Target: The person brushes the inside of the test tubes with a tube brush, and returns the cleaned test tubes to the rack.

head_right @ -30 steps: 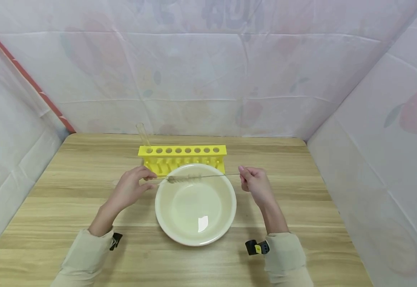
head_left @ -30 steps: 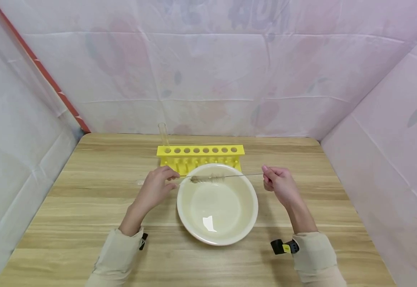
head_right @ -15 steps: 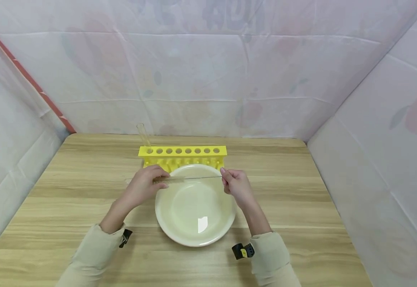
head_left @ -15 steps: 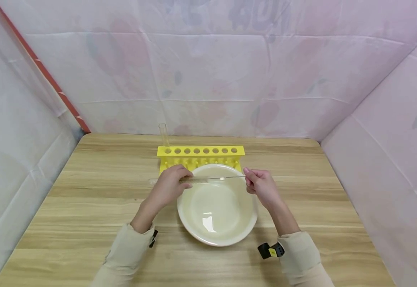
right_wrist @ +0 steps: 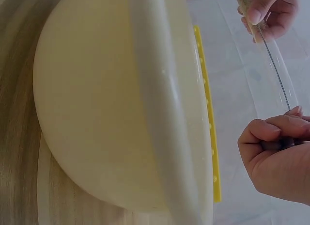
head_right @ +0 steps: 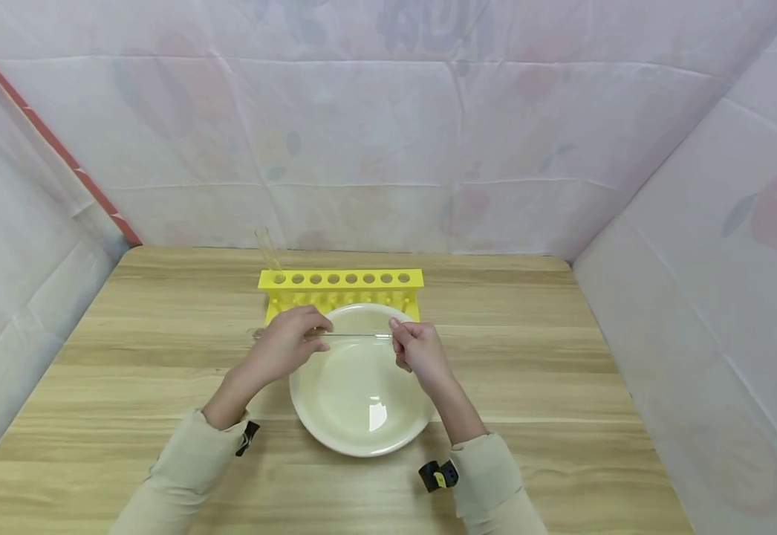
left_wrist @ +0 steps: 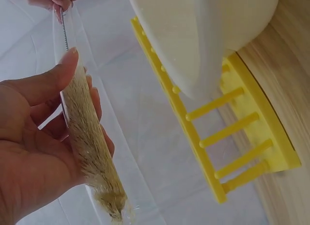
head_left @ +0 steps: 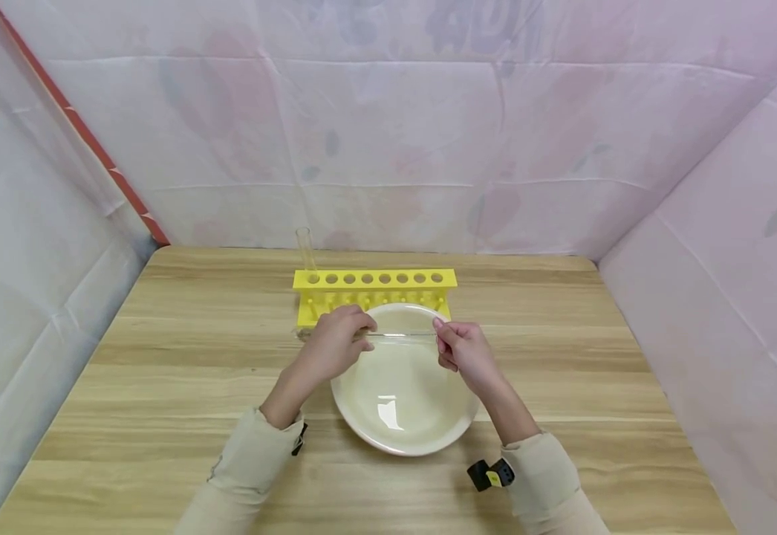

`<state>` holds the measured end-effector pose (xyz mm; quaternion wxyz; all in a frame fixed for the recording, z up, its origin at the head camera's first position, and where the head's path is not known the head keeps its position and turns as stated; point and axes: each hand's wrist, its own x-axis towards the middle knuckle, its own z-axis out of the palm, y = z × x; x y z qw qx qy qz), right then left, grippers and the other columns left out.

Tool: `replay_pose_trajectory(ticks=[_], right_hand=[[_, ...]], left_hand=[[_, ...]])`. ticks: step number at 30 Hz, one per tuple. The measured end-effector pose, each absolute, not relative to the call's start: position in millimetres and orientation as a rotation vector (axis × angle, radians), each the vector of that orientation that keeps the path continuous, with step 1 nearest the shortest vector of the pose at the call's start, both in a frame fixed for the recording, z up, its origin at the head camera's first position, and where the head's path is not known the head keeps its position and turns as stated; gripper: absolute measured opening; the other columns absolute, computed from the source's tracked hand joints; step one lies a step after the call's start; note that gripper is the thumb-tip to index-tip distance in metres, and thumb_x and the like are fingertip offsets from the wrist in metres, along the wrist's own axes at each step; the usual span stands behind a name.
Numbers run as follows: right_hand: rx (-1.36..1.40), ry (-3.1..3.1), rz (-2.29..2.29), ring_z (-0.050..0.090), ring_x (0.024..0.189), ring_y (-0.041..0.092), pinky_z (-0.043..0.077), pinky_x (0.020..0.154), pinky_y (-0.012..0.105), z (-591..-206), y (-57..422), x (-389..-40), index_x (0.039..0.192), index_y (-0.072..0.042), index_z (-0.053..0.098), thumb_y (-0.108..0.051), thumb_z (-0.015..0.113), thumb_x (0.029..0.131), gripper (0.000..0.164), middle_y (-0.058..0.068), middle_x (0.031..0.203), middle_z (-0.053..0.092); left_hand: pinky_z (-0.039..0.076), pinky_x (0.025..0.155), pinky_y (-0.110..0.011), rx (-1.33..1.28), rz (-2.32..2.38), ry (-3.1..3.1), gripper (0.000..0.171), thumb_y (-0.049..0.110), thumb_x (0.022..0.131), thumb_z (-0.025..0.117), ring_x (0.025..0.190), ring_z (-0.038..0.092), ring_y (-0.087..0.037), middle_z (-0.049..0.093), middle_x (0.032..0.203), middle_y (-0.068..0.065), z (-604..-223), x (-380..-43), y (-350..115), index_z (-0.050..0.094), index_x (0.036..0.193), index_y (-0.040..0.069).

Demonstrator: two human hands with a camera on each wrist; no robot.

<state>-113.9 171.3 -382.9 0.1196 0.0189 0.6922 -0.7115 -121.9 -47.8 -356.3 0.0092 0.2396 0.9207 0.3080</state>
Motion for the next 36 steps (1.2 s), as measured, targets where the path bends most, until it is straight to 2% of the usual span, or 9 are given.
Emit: replay_pose_trajectory(ticks=[11,16,21,26,31,36], right_hand=[[0.006,1.969,-2.052,0.027,0.038,0.010,0.027,0.043,0.021,-379.5,175.2,-114.3,0.052,-0.004,0.035,-0.011,0.042,0.097,0.046,0.000,0.044,0.028],[-0.082,2.120,-2.002,0.038,0.042,0.014,0.035,0.046,0.022,-378.0,176.7,-115.9,0.055,0.003,0.040,-0.011,0.045,0.097,0.044,0.003,0.046,0.037],[-0.236,2.338,-1.929,0.046,0.044,0.020,0.040,0.048,0.026,-372.4,179.6,-118.8,0.059,0.010,0.045,-0.011,0.047,0.096,0.042,0.006,0.048,0.044],[-0.205,2.329,-1.948,0.040,0.042,0.019,0.037,0.046,0.026,-362.6,179.7,-121.1,0.056,0.005,0.042,-0.010,0.048,0.095,0.043,0.005,0.047,0.038],[-0.006,1.999,-2.107,0.030,0.038,0.011,0.029,0.045,0.022,-352.7,177.9,-122.4,0.051,-0.004,0.034,-0.006,0.044,0.096,0.046,-0.001,0.045,0.029],[0.104,1.814,-2.168,0.028,0.037,0.009,0.030,0.047,0.023,-347.4,179.6,-125.1,0.049,-0.007,0.033,-0.004,0.042,0.095,0.047,-0.003,0.044,0.029]], left_hand=[[0.044,0.079,-0.040,0.745,0.981,2.829,0.018,0.005,0.078,0.071,0.086,0.057,-0.022,0.062,0.092,-0.006,-362.6,-119.1,-48.8,0.065,0.095,0.003],[0.046,0.078,-0.036,0.795,1.003,2.828,0.018,0.005,0.077,0.071,0.085,0.058,-0.022,0.063,0.091,-0.007,-360.6,-121.4,-52.0,0.065,0.094,0.002],[0.048,0.071,-0.030,0.817,1.063,2.782,0.017,0.007,0.077,0.071,0.078,0.057,-0.017,0.063,0.087,-0.004,-354.1,-124.9,-55.5,0.067,0.093,0.002],[0.047,0.069,-0.028,0.835,1.089,2.804,0.017,0.008,0.077,0.072,0.076,0.056,-0.015,0.063,0.084,-0.003,-350.4,-126.9,-56.0,0.066,0.092,0.003],[0.047,0.073,-0.032,0.822,1.077,2.885,0.017,0.007,0.076,0.072,0.081,0.057,-0.019,0.062,0.086,-0.003,-351.2,-123.7,-52.0,0.065,0.091,0.004],[0.047,0.075,-0.041,0.905,0.988,3.035,0.019,0.007,0.075,0.073,0.088,0.058,-0.025,0.064,0.089,-0.005,-353.0,-119.3,-48.9,0.066,0.092,0.004]])
